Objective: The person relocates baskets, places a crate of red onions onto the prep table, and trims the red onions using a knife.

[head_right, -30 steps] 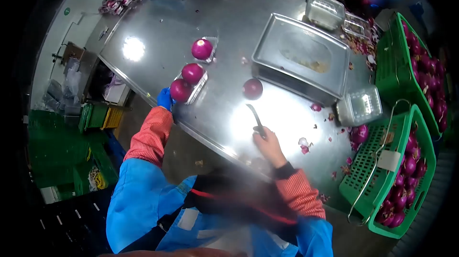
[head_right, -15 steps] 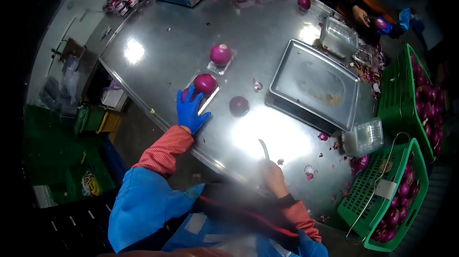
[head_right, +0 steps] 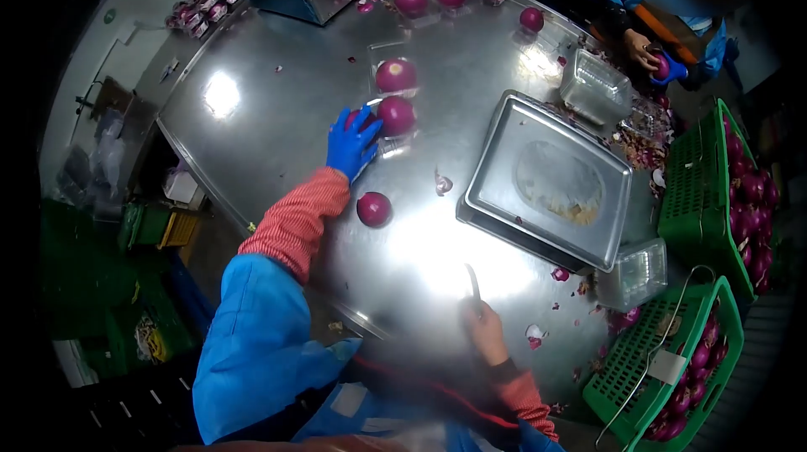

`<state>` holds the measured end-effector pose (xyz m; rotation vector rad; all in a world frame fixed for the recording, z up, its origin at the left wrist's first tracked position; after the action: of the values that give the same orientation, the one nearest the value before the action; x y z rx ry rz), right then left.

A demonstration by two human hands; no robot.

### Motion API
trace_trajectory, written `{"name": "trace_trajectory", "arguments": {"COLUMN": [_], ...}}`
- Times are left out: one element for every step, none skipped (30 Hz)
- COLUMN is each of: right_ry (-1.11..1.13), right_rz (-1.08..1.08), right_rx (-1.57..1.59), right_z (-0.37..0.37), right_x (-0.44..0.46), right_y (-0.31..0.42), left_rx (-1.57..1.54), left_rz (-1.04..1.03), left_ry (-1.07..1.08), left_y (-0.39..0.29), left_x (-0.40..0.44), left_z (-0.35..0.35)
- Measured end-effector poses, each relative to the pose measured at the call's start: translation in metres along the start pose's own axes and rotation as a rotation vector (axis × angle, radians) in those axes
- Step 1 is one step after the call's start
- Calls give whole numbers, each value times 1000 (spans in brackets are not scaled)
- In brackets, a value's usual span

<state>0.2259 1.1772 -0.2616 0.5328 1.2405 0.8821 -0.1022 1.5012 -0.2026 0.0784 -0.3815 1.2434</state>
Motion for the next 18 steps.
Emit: {"name": "trace_trajectory", "arguments": {"right_ry": [-14,-29,-44,-48,-53,-59,-55,-53,-51,-63,-75,-89,-109,-131,-161,-171,-195,-228], "right_rz": [11,23,33,34,36,39,13,-11,-33,-27,-22,-18,19,53,87,160,222,279], "right_rx": [2,3,4,-9,-21,-32,14,60,110,125,140,157,131,106,86,98,110,117], "right_z": [0,1,2,4,6,8,10,12,13,14,16,18,19,21,23,21,22,25], "right_x": [1,0,0,0,1,3,4,3,2,1,-1,-2,-3,-4,-5,-2,0,-5], "right_y": [3,3,2,0,-2,-2,-2,2,6,10,14,16,16,15,12,6,-7,-15], "left_rx": [26,19,11,4,14,25,37,36,36,38,77,74,68,60,29,-79,-204,-345], "left_rz": [4,27,51,76,116,155,190,248,303,357,421,414,405,393,274,138,-6,-149], "left_ry": [0,15,30,48,69,90,111,165,216,268,347,267,189,114,-51,-176,-289,-393], "left_y": [5,9,12,15,20,25,28,30,32,29,22,16,9,-1,-32,-52,-72,-104], "left_x": [18,36,53,68,85,103,119,132,145,157,168,178,186,192,192,198,202,203], "left_z": [-9,-14,-17,-23,-29,-35,-40,-41,-40,-33,-28,-26,-25,-25,-4,-1,-2,-4]}}
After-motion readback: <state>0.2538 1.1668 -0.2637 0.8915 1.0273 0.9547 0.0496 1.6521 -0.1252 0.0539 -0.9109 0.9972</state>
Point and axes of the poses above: each hand's wrist, its own x-axis towards the middle knuckle, its own z-axis out of the back of the hand, y = z × x, the point moved 4 cm from there along x, towards the middle knuckle, and after that the axes turned 4 degrees about -x, right-handed, at the moved point
